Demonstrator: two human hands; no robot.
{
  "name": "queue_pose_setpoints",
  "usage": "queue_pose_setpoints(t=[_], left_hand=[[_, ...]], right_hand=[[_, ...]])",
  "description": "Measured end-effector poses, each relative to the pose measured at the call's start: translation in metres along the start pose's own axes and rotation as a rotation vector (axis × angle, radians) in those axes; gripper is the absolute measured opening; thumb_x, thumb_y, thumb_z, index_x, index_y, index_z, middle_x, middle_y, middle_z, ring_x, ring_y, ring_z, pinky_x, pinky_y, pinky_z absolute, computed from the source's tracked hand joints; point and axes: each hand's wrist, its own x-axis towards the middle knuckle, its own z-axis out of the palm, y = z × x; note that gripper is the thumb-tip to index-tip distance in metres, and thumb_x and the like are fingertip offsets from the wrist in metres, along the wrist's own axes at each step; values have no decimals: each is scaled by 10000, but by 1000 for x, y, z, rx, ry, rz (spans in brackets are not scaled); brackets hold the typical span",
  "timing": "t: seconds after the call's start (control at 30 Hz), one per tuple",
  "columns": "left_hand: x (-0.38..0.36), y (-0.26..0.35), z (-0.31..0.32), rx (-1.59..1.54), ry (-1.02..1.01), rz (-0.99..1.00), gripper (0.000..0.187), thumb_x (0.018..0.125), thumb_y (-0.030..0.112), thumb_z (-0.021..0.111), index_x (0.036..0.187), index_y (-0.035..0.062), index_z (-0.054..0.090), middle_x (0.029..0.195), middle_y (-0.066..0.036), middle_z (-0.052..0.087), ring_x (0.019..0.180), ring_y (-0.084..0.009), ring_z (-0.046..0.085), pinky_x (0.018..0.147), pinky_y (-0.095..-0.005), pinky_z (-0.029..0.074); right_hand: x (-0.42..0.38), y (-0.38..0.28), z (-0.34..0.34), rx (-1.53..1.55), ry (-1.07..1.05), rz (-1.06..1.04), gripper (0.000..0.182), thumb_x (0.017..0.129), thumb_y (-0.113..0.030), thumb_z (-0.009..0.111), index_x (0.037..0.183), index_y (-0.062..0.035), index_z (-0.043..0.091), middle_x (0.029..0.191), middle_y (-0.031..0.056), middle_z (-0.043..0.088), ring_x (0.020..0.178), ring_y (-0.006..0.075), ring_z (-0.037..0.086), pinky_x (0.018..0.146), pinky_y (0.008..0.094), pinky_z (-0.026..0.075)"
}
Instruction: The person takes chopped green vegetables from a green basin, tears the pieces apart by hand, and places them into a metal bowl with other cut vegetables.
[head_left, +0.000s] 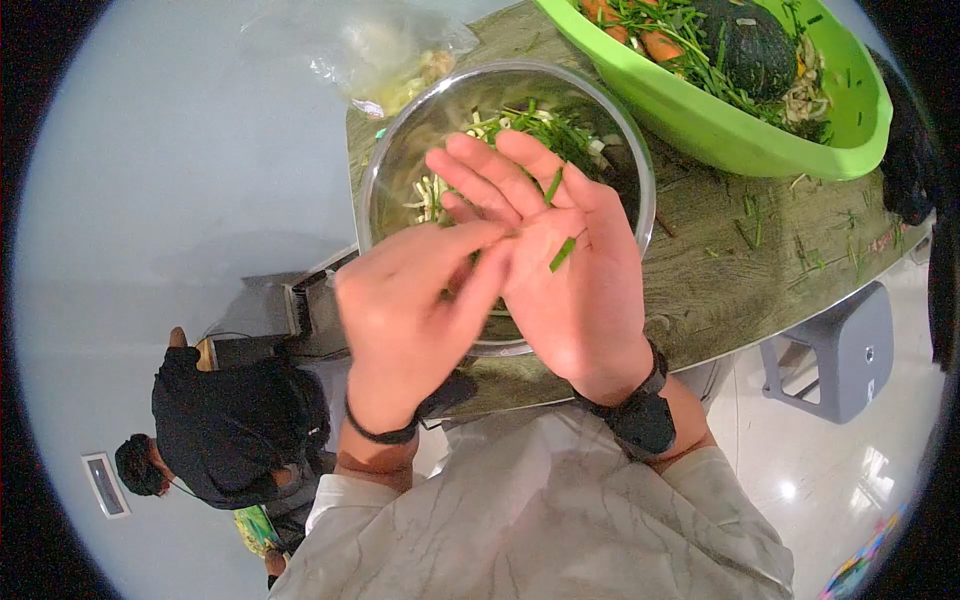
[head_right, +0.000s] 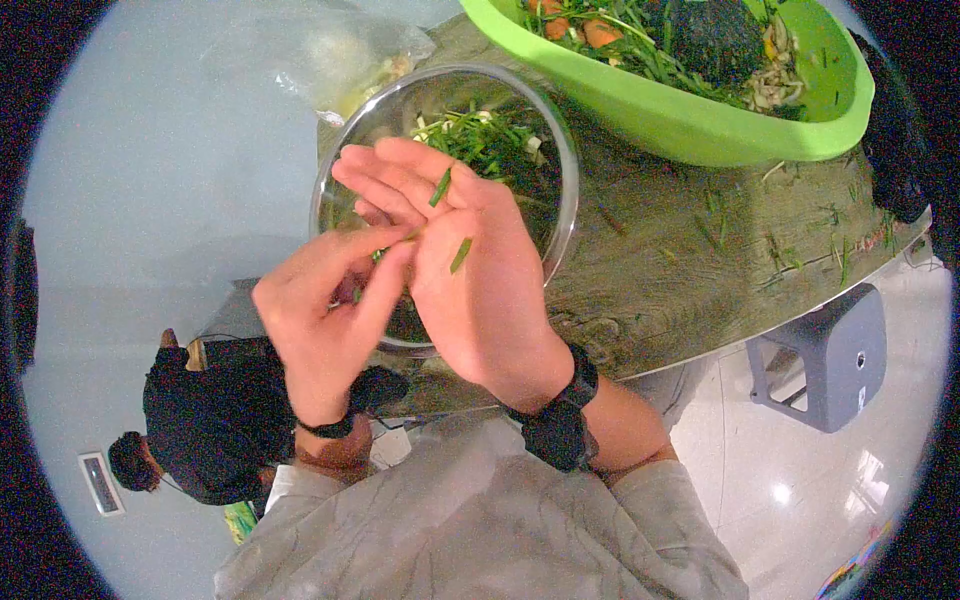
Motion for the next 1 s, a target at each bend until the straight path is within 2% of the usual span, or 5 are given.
queue_pose_setpoints(t=[0.2, 0.53, 0.73, 0.83, 1.0], left_hand=[[1, -15, -35, 297, 6, -150, 100, 778, 38, 796, 851, 40, 729, 684, -90, 644, 549, -214, 604, 507, -320, 440], [1, 19, 4, -178, -121, -5, 176, 763, 38, 809, 923, 54, 738, 876, -69, 712, 560, -121, 554, 501, -254, 416], [-1, 17, 9, -96, -41, 69, 160, 771, 37, 801, 917, 41, 737, 820, -61, 706, 568, -128, 581, 528, -252, 454], [-3, 14, -17, 21, -12, -45, 153, 765, 11, 781, 904, 50, 728, 790, -68, 688, 575, -176, 609, 517, -291, 472], [3, 8, -29, 130, 20, -230, 104, 829, 6, 750, 932, 23, 753, 783, -46, 725, 578, -71, 564, 540, -221, 443]], right_hand=[[-1, 2, 2, -7, -18, -20, 503, 1040, -348, 343, 1365, 7, 489, 1458, 221, 509, 1406, 339, 441, 1214, 443, 275], [-2, -1, 6, -57, 55, 11, 478, 1053, -326, 309, 1349, -16, 522, 1410, 196, 574, 1354, 304, 508, 1172, 394, 333], [-1, -1, 4, -53, 48, 10, 483, 1043, -338, 333, 1353, -20, 523, 1411, 189, 573, 1363, 299, 497, 1179, 399, 320], [-1, 0, 3, -46, 32, -6, 497, 1027, -354, 368, 1351, -9, 521, 1420, 200, 560, 1382, 299, 475, 1191, 412, 295], [0, 2, 3, -90, -2, -34, 518, 1014, -361, 388, 1354, 9, 514, 1433, 210, 543, 1387, 301, 464, 1202, 423, 271]])
